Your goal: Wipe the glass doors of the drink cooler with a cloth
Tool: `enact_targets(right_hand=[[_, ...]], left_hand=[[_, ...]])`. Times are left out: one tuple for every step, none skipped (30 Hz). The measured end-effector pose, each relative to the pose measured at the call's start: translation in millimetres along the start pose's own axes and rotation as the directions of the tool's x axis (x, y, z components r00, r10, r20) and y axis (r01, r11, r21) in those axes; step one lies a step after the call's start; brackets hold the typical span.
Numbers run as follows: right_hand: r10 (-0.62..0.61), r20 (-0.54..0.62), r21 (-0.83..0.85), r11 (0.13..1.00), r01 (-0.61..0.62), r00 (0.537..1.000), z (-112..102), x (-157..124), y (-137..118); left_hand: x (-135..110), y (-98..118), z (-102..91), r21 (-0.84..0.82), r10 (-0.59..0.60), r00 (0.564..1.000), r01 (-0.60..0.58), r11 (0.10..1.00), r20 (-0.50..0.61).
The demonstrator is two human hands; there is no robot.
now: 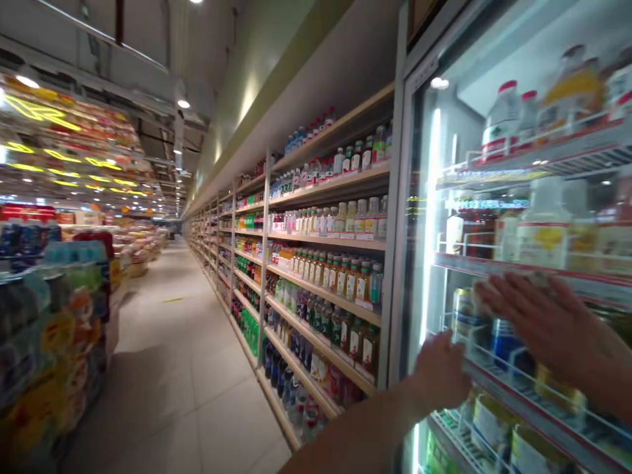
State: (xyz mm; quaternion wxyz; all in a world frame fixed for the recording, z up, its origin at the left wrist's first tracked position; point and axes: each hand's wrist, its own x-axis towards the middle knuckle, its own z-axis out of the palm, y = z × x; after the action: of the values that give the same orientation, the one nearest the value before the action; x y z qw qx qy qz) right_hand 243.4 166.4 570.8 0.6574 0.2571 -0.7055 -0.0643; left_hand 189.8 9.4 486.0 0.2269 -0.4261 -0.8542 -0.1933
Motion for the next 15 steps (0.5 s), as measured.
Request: enact_targets(right_hand=[[-0.005, 0.16, -0.038, 0.999, 0.011, 0.987, -6.1, 8.1, 10.2], [0.001, 0.181, -0.102, 0.995, 0.018, 0.984, -12.2, 11.5, 16.1], [0.03, 0.216, -0.17, 0.985, 0.008, 0.976, -17.8, 9.7, 17.1], [0.049, 0.285, -0.231, 0.973, 0.019, 0.957, -22.8, 3.2, 14.0], [0.017, 0.356, -0.256, 0.963, 0.08, 0.934, -27.1, -6.1, 8.5], [-0.027, 0.434, -0.258, 0.954, 0.153, 0.9, -31.4, -15.5, 2.7], [-0.08, 0.517, -0.234, 0.945, 0.23, 0.852, -36.2, -22.0, -1.2], [-0.085, 0.569, -0.237, 0.935, 0.262, 0.818, -42.3, -23.3, -1.9], [-0.069, 0.602, -0.256, 0.927, 0.274, 0.795, -50.1, -18.3, 1.2], [-0.026, 0.609, -0.301, 0.917, 0.261, 0.793, -60.0, -7.4, 7.5], [0.031, 0.591, -0.362, 0.903, 0.23, 0.806, -71.4, 7.2, 15.5], [0.122, 0.536, -0.454, 0.876, 0.163, 0.835, -83.6, 22.0, 23.1], [0.181, 0.488, -0.519, 0.847, 0.117, 0.854, -95.8, 33.3, 28.2], [0.223, 0.457, -0.563, 0.822, 0.087, 0.861, -106.8, 38.0, 29.4], [0.232, 0.46, -0.578, 0.811, 0.09, 0.857, -115.9, 34.4, 25.9]], left_hand=[[0.0, 8.2, -1.2, 0.012, -0.03, 0.999, 0.03, 0.999, -0.037], [0.4, 16.8, -1.9, 0.011, -0.033, 0.997, 0.034, 0.999, -0.068], [0.8, 24.9, -1.9, -0.009, -0.031, 0.995, 0.031, 0.999, -0.095], [1.4, 31.7, -1.6, -0.034, -0.035, 0.992, 0.031, 0.999, -0.122], [2.3, 36.7, -1.0, -0.06, -0.025, 0.99, 0.017, 0.998, -0.142], [3.7, 39.5, -0.4, -0.087, -0.04, 0.985, 0.026, 0.996, -0.169], [6.1, 40.0, 0.1, -0.114, -0.054, 0.98, 0.032, 0.993, -0.193], [9.6, 38.9, 0.3, -0.139, -0.058, 0.975, 0.028, 0.99, -0.212], [14.0, 36.9, 0.1, -0.164, -0.067, 0.97, 0.029, 0.986, -0.233], [19.0, 34.9, -0.6, -0.188, -0.08, 0.962, 0.031, 0.982, -0.26], [24.0, 33.6, -1.7, -0.208, -0.089, 0.954, 0.028, 0.978, -0.287], [28.3, 33.7, -3.0, -0.227, -0.093, 0.945, 0.021, 0.974, -0.313], [31.6, 35.2, -4.0, -0.243, -0.091, 0.937, 0.007, 0.97, -0.337], [33.5, 38.2, -4.5, -0.257, -0.084, 0.93, -0.012, 0.966, -0.358], [34.0, 42.2, -4.2, -0.27, -0.071, 0.924, -0.035, 0.962, -0.376]])
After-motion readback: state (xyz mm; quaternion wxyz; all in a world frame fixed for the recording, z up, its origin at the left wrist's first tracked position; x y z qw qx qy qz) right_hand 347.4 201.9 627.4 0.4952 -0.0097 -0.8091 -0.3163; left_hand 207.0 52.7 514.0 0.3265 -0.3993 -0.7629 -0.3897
